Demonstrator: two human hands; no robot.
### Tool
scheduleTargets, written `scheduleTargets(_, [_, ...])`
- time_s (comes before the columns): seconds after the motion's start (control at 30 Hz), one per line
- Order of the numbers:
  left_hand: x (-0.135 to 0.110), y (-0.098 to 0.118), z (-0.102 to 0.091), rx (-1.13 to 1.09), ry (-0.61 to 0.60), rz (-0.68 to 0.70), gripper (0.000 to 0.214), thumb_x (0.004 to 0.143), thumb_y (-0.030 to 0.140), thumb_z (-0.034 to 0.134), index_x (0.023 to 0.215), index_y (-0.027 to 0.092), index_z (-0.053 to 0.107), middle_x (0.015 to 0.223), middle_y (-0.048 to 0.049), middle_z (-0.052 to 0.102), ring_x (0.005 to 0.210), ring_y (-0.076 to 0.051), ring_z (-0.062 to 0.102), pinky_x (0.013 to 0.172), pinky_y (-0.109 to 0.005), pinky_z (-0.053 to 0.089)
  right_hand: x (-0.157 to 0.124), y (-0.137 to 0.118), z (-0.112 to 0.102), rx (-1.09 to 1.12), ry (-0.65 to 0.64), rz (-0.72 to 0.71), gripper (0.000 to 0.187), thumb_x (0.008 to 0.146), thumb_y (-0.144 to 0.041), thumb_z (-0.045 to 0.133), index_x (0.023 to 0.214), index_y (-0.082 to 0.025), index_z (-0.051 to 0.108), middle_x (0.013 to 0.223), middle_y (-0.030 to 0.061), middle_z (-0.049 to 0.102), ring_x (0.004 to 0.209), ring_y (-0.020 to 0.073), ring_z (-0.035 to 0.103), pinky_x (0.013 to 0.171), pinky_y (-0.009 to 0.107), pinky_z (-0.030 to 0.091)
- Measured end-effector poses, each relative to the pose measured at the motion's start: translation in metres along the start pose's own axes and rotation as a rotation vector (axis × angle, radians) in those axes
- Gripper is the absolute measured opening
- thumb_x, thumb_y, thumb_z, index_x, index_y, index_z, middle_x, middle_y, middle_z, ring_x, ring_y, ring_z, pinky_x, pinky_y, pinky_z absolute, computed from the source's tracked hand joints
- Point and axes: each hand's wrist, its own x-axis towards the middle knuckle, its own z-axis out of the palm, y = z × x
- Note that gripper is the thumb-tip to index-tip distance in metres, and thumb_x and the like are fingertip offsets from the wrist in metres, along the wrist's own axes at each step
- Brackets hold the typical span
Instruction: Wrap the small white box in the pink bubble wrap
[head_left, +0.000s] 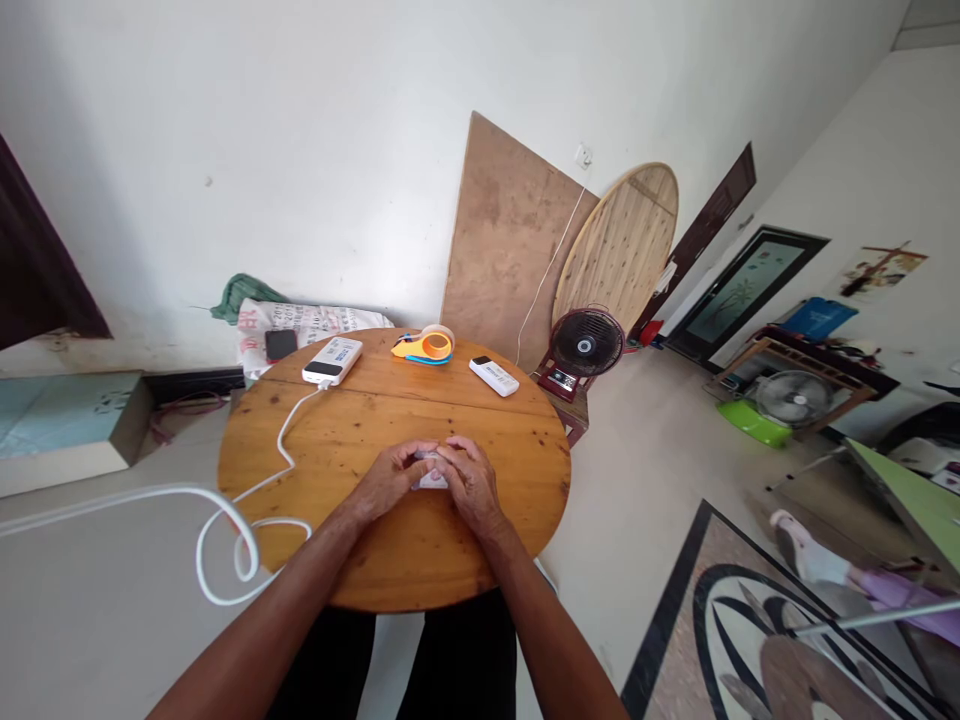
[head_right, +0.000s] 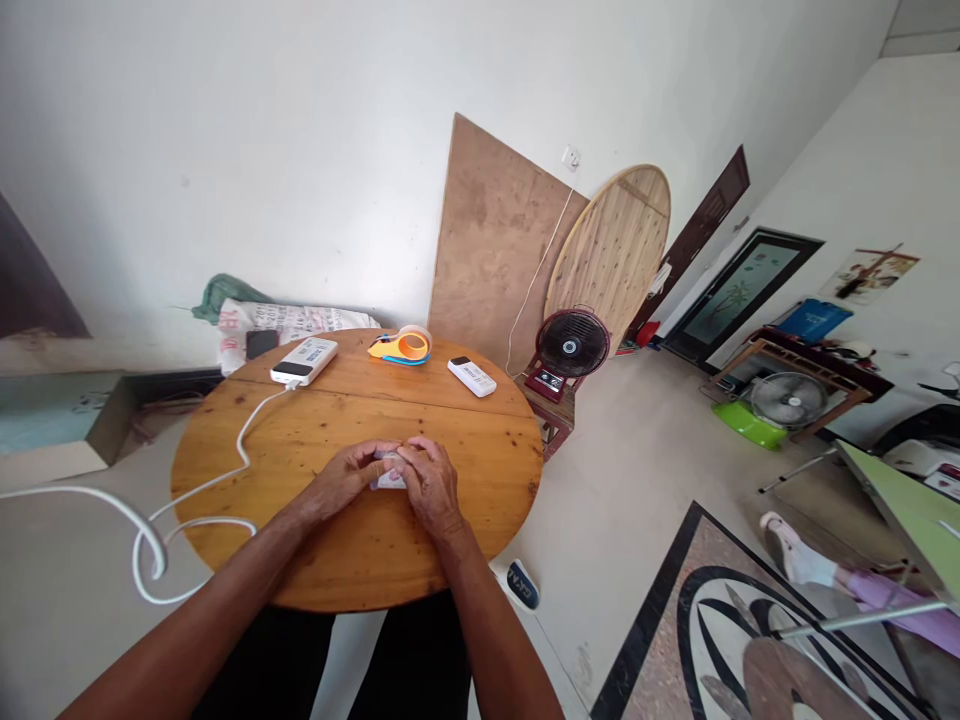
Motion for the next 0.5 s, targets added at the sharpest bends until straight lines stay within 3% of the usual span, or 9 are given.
scheduleTargets(0.27, [0.001, 0.0, 0.0, -0.1, 0.021, 0.005, 0.04, 0.067, 0.043, 0.07, 0.096, 0.015, 0.066, 0.096, -0.005, 0.068, 0.09, -0.02, 0.06, 0.085, -0.032, 0.048, 0.002, -0.005, -0.002, -0.018, -0.004, -0.066, 0.025, 0.092, -0.028, 0.05, 0.11, -0.025, 0.066, 0.112, 0.0067, 0.06, 0.102, 0.0197, 0.054, 0.091, 0.034, 0.045])
scheduleTargets(0.5, [0.001, 0.0, 0.0, -0.083, -0.007, 0.007, 0.034, 0.074, 0.042, 0.065, 0.096, 0.016, 0.064, 0.086, -0.0018, 0.065, 0.078, -0.015, 0.057, 0.07, -0.026, 0.046, -0.001, -0.018, 0.001, -0.259, -0.041, -0.07, 0.033, 0.094, -0.025, 0.042, 0.122, -0.028, 0.06, 0.115, 0.0096, 0.058, 0.101, 0.024, 0.05, 0.089, 0.04, 0.041])
